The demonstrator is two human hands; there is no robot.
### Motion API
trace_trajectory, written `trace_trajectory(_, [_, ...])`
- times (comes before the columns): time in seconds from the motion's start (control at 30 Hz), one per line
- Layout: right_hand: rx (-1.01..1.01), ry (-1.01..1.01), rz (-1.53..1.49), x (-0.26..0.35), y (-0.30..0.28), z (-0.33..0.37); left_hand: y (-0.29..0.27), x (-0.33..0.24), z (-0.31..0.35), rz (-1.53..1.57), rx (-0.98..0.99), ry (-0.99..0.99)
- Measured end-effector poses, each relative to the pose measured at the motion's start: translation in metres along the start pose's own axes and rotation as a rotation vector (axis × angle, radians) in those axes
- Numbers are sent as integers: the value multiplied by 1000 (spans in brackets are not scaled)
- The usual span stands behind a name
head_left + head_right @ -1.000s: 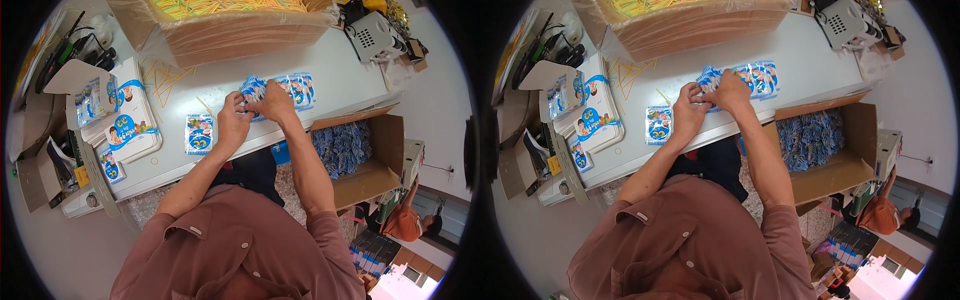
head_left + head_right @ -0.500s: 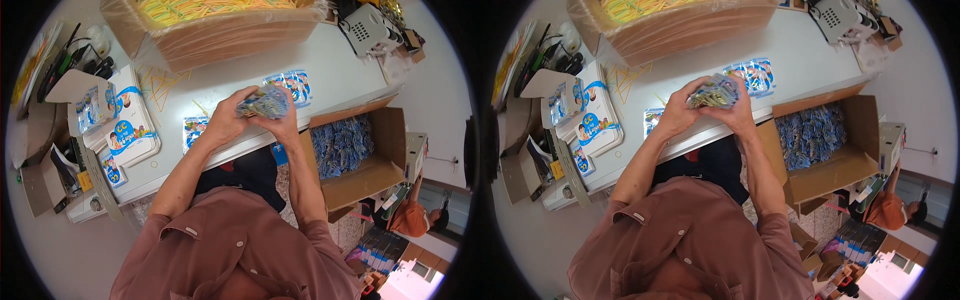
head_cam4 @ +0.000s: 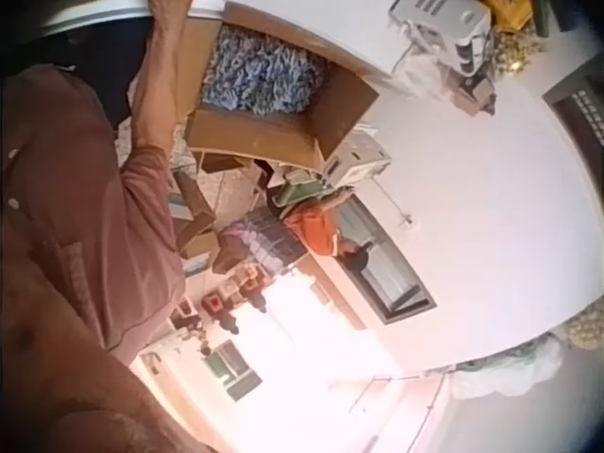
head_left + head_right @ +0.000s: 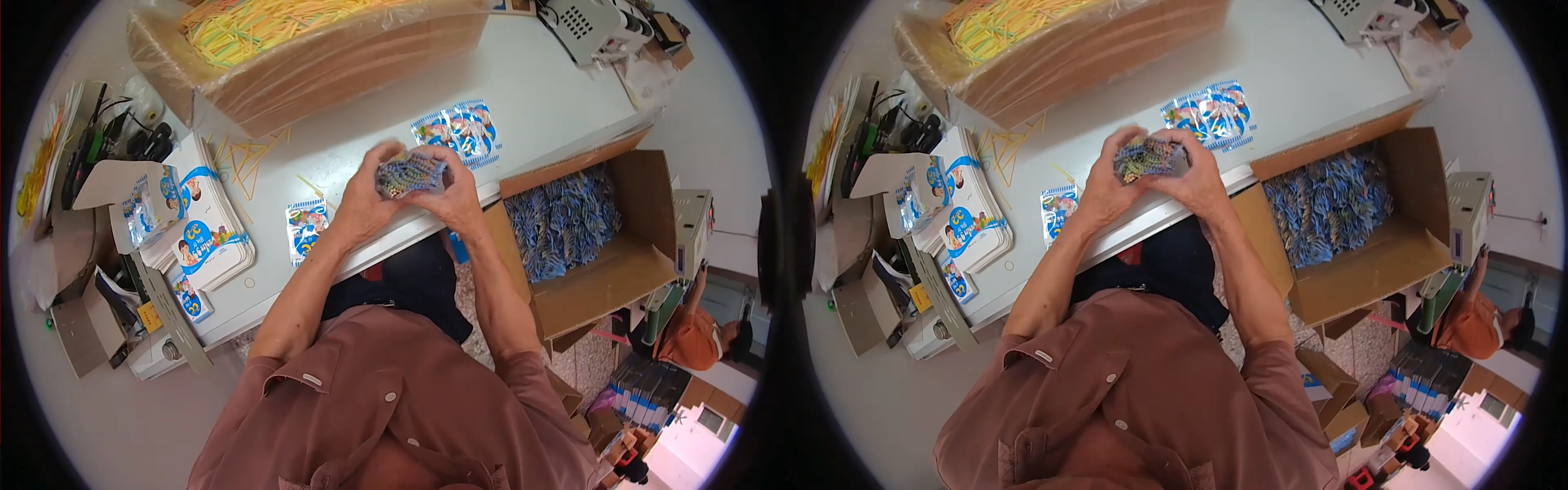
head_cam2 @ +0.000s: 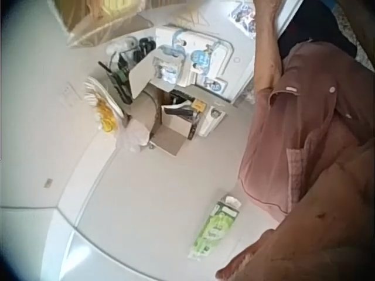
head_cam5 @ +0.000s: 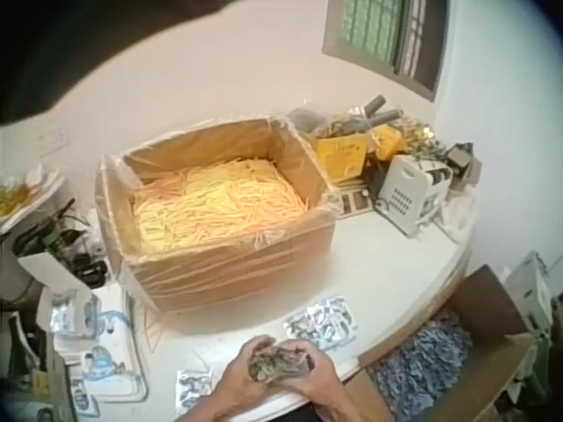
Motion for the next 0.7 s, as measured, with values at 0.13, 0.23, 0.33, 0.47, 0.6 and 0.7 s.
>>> trace_trajectory(0.13, [69,10,99,5,-1,2,3,5,-10,-161,-24,109])
trace_trajectory(0.23, [71,-176,255,2,5,-4,-2,25,-3,-271,-17,40])
trace_trajectory(0.33, [66,-410,537,37,9,10,-5,11,12,-287,-66,46])
trace_trajectory(0.47, [196,-57,585,93,8,48,10,-68,28,-401,71,316])
trace_trajectory(0.6, [81,-126,627,116,-13,82,55,-95,30,-380,156,348])
trace_trajectory(0.7, [-6,12,727,135,-41,102,95,-102,26,-195,273,197])
Point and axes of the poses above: each hand's wrist, its own z-axis away from the middle knuckle, its own y-axis out of the palm, x = y × z, the point moved 8 cm from there along -z, towards the middle knuckle, and after that the axes turned 6 degrees about -z, right-handed, at the moved point
